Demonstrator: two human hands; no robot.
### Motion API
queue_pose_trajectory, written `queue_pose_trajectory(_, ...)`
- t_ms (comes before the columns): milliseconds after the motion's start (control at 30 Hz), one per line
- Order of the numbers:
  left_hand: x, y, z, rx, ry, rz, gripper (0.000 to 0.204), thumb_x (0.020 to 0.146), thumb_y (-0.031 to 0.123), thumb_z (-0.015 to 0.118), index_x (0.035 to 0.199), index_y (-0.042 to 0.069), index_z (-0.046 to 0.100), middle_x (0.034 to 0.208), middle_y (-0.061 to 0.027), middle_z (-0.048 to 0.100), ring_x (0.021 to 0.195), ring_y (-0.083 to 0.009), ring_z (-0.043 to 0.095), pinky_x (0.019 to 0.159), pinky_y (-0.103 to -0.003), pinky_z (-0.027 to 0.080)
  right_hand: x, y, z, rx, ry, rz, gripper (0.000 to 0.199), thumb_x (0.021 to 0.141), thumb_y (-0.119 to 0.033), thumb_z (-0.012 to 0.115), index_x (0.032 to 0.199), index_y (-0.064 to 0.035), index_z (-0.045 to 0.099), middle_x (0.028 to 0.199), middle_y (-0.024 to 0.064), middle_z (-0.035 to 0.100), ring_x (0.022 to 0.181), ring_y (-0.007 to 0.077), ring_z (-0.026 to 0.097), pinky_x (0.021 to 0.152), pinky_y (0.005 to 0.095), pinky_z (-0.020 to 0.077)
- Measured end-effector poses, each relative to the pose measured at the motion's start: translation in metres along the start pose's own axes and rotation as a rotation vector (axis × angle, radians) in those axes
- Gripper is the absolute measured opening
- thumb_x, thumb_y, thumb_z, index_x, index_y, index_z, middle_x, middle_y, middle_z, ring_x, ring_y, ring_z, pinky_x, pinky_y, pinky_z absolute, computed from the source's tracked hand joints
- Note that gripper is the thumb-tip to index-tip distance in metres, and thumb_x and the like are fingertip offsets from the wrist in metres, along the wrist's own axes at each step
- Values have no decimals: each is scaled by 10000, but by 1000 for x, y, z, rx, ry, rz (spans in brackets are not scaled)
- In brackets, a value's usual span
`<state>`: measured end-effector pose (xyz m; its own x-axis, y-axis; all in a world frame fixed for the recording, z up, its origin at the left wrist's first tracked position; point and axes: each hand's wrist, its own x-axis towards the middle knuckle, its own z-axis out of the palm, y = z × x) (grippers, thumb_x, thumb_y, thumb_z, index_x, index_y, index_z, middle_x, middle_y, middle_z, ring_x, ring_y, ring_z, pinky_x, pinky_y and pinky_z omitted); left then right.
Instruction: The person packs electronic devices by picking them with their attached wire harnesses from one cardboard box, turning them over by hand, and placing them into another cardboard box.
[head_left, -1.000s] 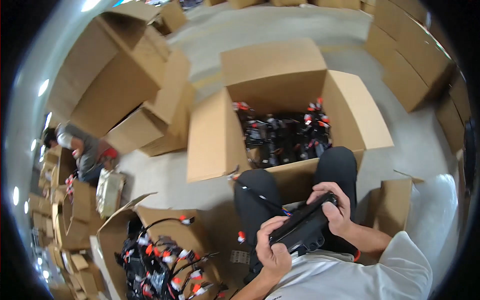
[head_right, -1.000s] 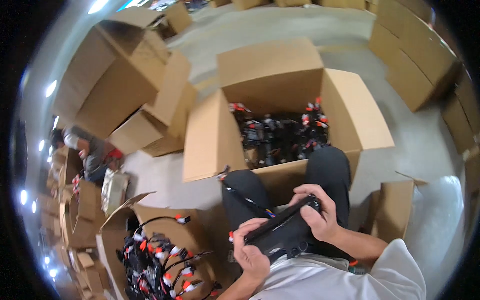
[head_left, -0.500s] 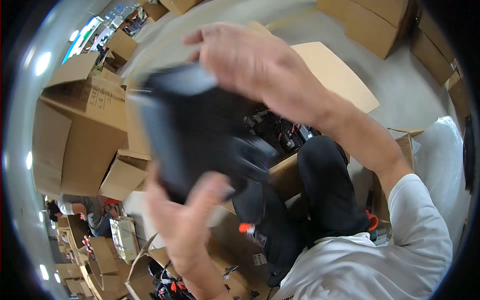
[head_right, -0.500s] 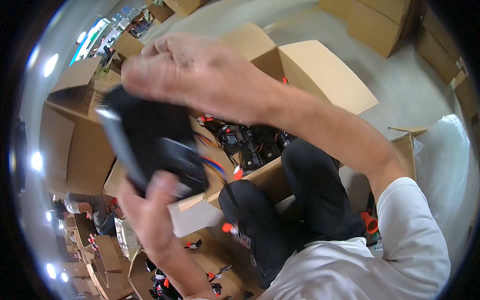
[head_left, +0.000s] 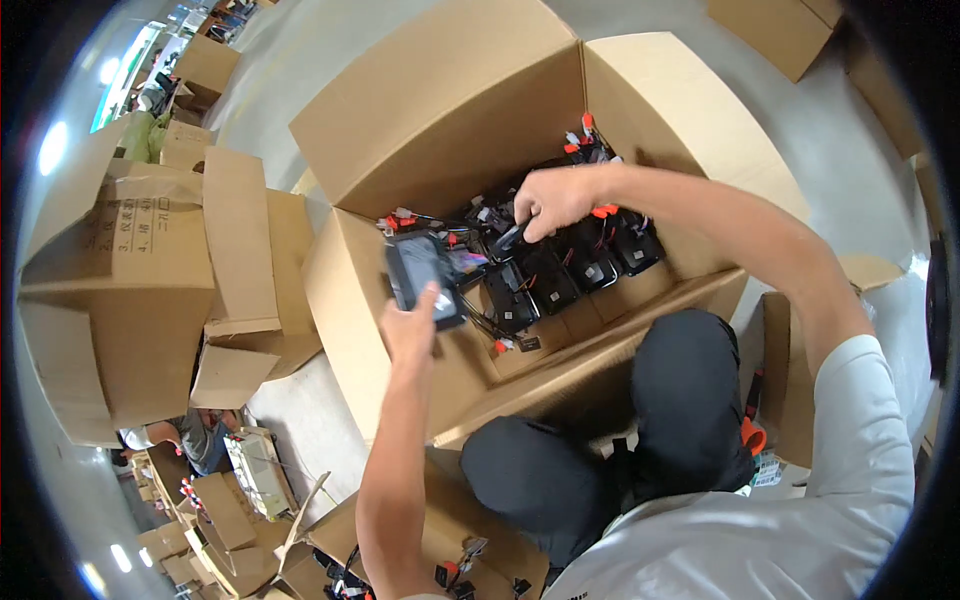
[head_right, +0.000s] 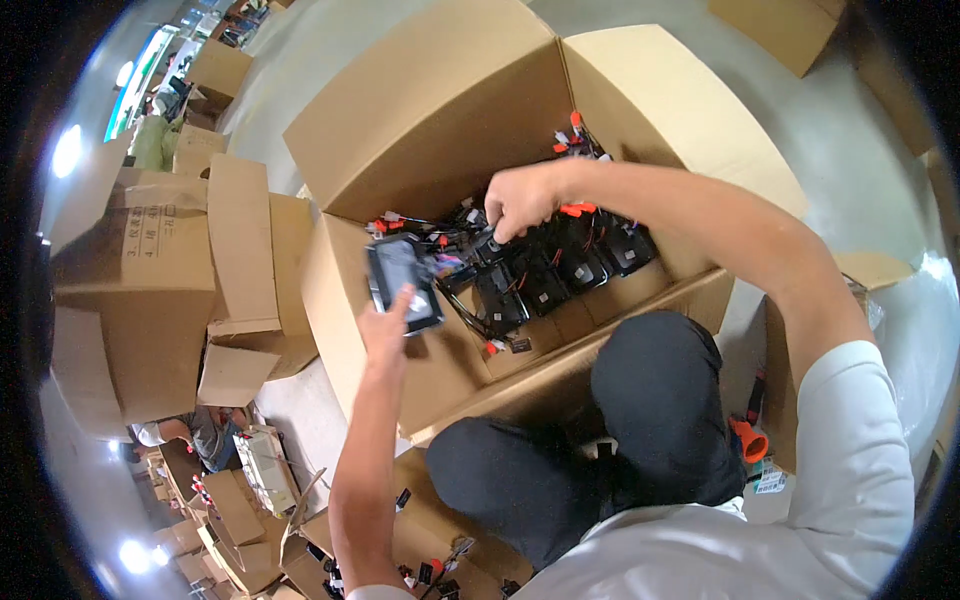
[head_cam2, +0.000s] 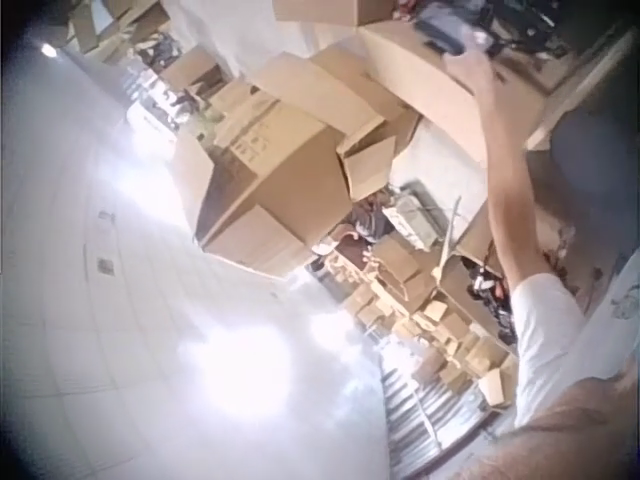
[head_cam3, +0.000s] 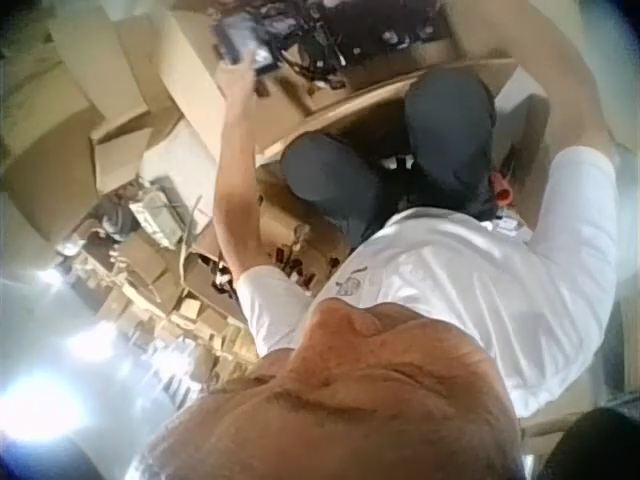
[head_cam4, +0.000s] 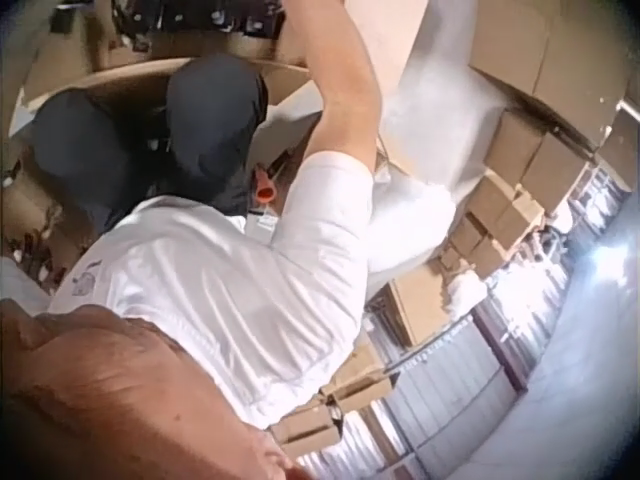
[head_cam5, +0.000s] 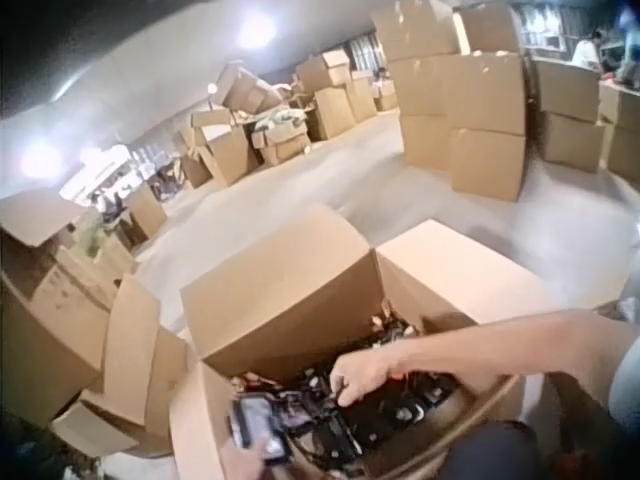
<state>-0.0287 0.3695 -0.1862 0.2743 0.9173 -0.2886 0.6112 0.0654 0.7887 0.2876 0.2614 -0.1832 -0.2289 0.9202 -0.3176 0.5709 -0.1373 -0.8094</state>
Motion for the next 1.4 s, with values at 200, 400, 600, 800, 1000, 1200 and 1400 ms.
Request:
queue_pose_trajectory(200, 16, -75, 82, 463, -63, -202, 604, 809, 398, 777, 1112, -90, 590, 1092, -292, 670, 1054, -397, 658, 937, -450, 494, 68, 40, 85, -283, 7, 92, 217, 788, -172, 620, 903, -37, 744, 979, 202, 722, 947, 382, 693, 824, 477, 550)
queue_pose_trajectory(400, 34, -135, 108, 653, -104, -318, 650, 912, 419, 669, 1248, -92, 450, 1181, -316, 622, 1132, -448, 602, 992, -479, 455, 93, 41, 111, -320, -1, 47, 180, 791, -99, 625, 866, 32, 724, 949, 236, 715, 927, 382, 697, 783, 456, 560)
queue_pose_trajectory(600, 18, -115, 136, 917, -128, -130, 638, 919, 372, 670, 1299, -82, 432, 1292, -275, 512, 1059, -412, 634, 934, -449, 510, 74, 67, 125, -307, -33, 55, 201, 856, -202, 637, 825, -19, 713, 875, 233, 699, 896, 416, 676, 769, 506, 536)
queue_pose_trajectory(800, 22, -167, 129, 1369, -222, 256, 701, 953, 283, 577, 1448, -135, 309, 1451, -308, 390, 1290, -437, 443, 1051, -514, 414, 78, 52, 120, -279, -61, 38, 193, 829, -196, 687, 854, -11, 732, 926, 223, 712, 925, 392, 687, 782, 475, 547)
queue_pose_trajectory(1000, 25, -186, 136, 1694, -625, 249, 611, 1023, 170, 342, 1531, -114, 155, 1576, -346, 197, 1460, -476, 233, 1194, -542, 212, 84, 55, 99, -265, -120, -25, 156, 828, -181, 626, 823, -57, 719, 832, 211, 695, 847, 405, 676, 755, 499, 537)
queue_pose_trajectory(1200, 23, -176, 146, 1934, -479, 316, 584, 1019, 194, 365, 1557, -3, 253, 1626, -182, 237, 1483, -423, 223, 1197, -595, 115, 110, 78, 85, -750, 32, -158, 114, 726, -103, 664, 793, -33, 723, 832, 189, 709, 848, 346, 704, 733, 492, 540)
queue_pose_trajectory(1400, 67, -199, 131, 1389, -400, 34, 485, 988, 230, 435, 1389, -18, 547, 1554, -232, 342, 1426, -436, 285, 1125, -553, 259, 96, 61, 113, -959, 95, -485, 172, 728, -176, 711, 867, -75, 692, 961, 99, 647, 991, 275, 601, 893, 388, 438)
